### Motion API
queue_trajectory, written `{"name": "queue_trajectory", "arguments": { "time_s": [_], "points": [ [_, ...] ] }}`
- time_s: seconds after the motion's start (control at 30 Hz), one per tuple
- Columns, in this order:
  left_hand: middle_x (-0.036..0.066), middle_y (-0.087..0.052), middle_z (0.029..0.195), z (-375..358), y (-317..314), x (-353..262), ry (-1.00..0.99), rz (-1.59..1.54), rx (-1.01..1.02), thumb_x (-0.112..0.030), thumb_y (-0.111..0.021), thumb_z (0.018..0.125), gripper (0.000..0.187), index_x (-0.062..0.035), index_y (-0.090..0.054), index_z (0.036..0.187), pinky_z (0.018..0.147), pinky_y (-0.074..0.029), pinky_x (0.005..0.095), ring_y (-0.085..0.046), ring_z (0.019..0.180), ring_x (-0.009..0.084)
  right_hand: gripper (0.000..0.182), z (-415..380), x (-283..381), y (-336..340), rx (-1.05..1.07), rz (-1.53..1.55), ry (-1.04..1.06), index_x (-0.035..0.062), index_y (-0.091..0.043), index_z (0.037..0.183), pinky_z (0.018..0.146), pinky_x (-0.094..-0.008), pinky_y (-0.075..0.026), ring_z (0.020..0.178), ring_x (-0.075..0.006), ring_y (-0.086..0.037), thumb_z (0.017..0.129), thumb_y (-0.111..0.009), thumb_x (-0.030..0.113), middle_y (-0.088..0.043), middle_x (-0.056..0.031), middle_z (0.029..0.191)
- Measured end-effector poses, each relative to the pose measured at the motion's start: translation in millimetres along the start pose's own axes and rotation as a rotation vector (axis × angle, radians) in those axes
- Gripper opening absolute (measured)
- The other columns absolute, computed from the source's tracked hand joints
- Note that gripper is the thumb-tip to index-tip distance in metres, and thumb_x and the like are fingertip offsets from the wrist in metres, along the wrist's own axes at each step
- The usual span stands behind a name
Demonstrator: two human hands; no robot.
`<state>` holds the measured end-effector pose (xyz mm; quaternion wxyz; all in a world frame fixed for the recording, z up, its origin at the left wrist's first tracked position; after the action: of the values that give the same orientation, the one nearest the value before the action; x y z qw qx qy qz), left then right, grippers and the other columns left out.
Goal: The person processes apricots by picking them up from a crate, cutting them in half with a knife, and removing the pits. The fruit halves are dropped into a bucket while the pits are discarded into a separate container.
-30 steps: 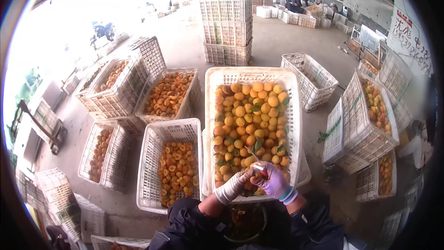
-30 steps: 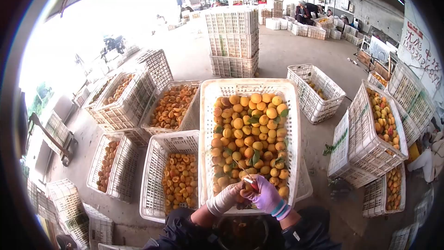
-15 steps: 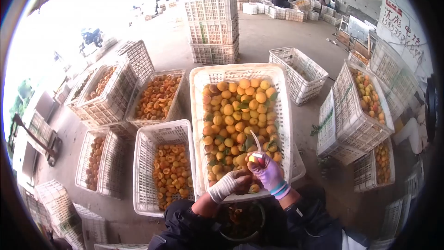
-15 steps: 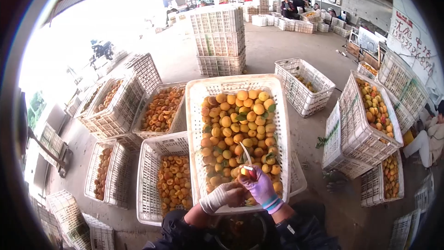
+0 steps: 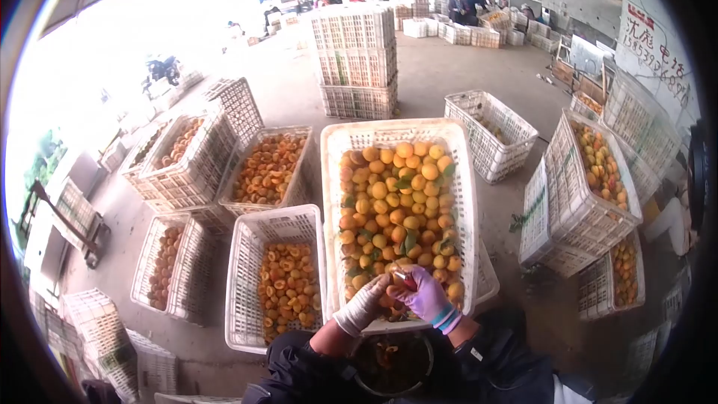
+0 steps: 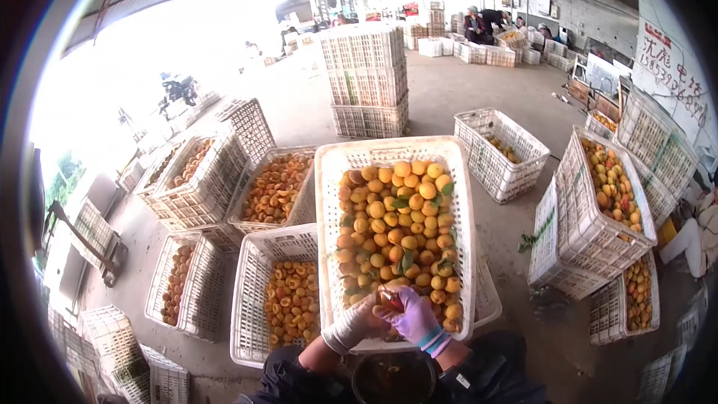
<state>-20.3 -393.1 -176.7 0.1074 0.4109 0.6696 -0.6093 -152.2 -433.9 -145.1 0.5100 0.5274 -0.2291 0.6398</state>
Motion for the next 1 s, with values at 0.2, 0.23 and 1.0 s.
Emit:
{"name": "queue_trajectory", "arguments": {
  "time_s": [0.2, 0.23, 1.0],
  "points": [
    [0.005, -0.065, 0.096, 12.5, 79.0, 14.6, -0.187, 0.635, -0.291, -0.038, -0.069, 0.090, 0.050, -0.0048, -0.054, 0.124, 0.064, -0.051, 0.0289, -0.063, 0.080, 0.0143, 0.031, 5.2, 6.1, -11.7, 0.063, 0.342, -0.115, 0.0034, -0.059, 0.122, 0.081, -0.0222, -0.050, 0.091, -0.0071, -0.060, 0.094, -0.066, 0.012, -0.065, -0.0021, 0.107],
    [0.004, -0.066, 0.089, -5.7, 55.5, -11.1, -0.167, 0.749, -0.305, -0.036, -0.070, 0.090, 0.048, -0.0049, -0.055, 0.123, 0.060, -0.050, 0.0278, -0.062, 0.074, 0.0131, 0.029, 2.9, -0.9, -8.8, 0.055, 0.465, -0.203, 0.0033, -0.059, 0.123, 0.082, -0.0219, -0.049, 0.092, -0.0073, -0.060, 0.095, -0.064, 0.011, -0.065, -0.0023, 0.109],
    [0.016, -0.061, 0.115, 68.4, 21.8, 5.2, -0.331, 1.865, -0.533, -0.021, -0.071, 0.080, 0.056, -0.0117, -0.051, 0.132, 0.088, -0.049, 0.0429, -0.061, 0.103, 0.0340, 0.037, 20.9, -10.5, 70.8, -0.451, 0.449, -0.437, 0.0126, -0.059, 0.118, 0.041, -0.0162, -0.033, 0.050, -0.0015, -0.043, 0.099, -0.054, 0.044, -0.060, 0.0008, 0.075]
  ]
}}
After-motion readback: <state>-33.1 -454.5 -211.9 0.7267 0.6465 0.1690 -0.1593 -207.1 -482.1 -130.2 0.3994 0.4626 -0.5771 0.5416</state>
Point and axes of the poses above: each hand's wrist, its own z-axis towards the middle knuckle, its own y-axis out of the back of the hand, x = y × z, the point moved 4 cm from there along z, towards the middle knuckle
